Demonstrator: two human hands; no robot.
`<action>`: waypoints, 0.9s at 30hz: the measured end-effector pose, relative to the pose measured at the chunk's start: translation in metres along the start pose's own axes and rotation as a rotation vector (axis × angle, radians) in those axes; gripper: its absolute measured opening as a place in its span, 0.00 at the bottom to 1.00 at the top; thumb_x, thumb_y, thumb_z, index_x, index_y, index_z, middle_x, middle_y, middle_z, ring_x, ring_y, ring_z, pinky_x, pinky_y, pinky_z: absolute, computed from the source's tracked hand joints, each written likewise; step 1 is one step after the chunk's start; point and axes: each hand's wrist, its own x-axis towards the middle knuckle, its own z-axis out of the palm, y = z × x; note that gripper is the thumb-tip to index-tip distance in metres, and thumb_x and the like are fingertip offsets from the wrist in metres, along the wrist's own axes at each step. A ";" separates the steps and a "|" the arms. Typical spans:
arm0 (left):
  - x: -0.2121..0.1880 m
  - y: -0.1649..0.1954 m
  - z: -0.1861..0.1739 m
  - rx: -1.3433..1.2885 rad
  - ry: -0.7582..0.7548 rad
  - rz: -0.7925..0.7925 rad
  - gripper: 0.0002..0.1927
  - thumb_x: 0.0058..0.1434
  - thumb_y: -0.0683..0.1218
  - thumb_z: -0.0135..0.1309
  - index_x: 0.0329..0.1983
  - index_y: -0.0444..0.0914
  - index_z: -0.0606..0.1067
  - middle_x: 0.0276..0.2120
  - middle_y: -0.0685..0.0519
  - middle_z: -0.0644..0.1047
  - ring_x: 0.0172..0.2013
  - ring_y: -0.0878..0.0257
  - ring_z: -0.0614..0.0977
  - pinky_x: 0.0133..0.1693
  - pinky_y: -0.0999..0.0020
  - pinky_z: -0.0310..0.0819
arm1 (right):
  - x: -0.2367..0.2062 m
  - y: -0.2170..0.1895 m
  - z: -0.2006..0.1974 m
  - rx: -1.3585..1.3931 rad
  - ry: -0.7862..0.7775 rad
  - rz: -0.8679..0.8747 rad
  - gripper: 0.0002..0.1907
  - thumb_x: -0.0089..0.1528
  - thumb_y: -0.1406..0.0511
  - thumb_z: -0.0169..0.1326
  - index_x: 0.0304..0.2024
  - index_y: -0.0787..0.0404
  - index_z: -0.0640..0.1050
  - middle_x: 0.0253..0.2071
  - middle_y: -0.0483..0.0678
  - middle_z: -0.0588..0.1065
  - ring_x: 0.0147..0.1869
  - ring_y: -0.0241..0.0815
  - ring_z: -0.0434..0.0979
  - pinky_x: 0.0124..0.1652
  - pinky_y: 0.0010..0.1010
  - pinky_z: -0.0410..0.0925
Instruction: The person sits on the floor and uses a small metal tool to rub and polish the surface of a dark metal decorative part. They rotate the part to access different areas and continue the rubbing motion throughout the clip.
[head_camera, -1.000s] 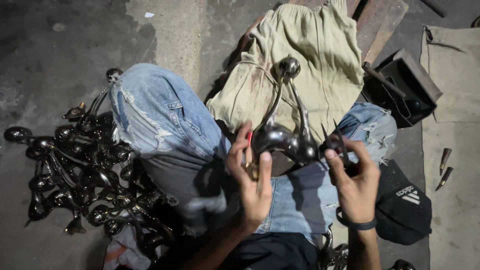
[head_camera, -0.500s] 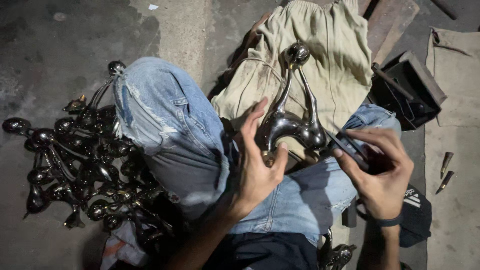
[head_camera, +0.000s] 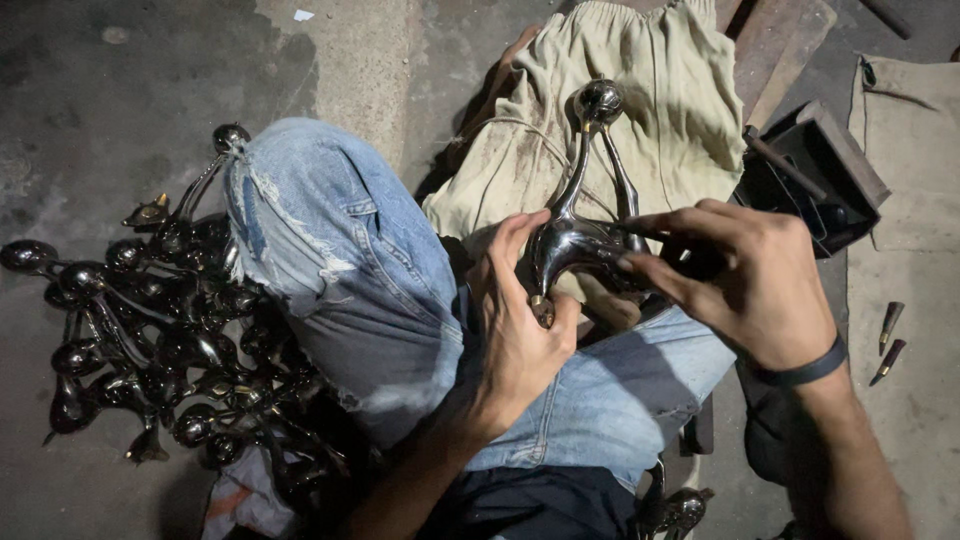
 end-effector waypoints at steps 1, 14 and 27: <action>0.000 0.000 -0.001 0.034 -0.002 0.005 0.36 0.56 0.37 0.53 0.69 0.31 0.56 0.62 0.39 0.74 0.64 0.45 0.76 0.66 0.53 0.64 | 0.003 0.000 -0.001 0.023 -0.010 -0.011 0.16 0.56 0.64 0.67 0.45 0.62 0.84 0.35 0.51 0.82 0.26 0.36 0.82 0.26 0.26 0.74; -0.003 -0.004 -0.001 0.035 -0.025 -0.029 0.38 0.57 0.37 0.55 0.70 0.31 0.54 0.66 0.41 0.70 0.67 0.46 0.71 0.68 0.51 0.58 | 0.017 -0.006 -0.002 -0.161 -0.128 -0.069 0.16 0.56 0.64 0.65 0.45 0.62 0.83 0.35 0.53 0.81 0.27 0.42 0.82 0.27 0.31 0.75; -0.008 -0.014 0.005 0.076 -0.009 -0.037 0.46 0.48 0.40 0.65 0.69 0.32 0.56 0.62 0.39 0.70 0.64 0.43 0.70 0.65 0.47 0.56 | 0.057 -0.016 0.013 -1.001 -0.595 -0.430 0.13 0.68 0.65 0.48 0.27 0.58 0.74 0.20 0.46 0.69 0.19 0.34 0.68 0.21 0.31 0.66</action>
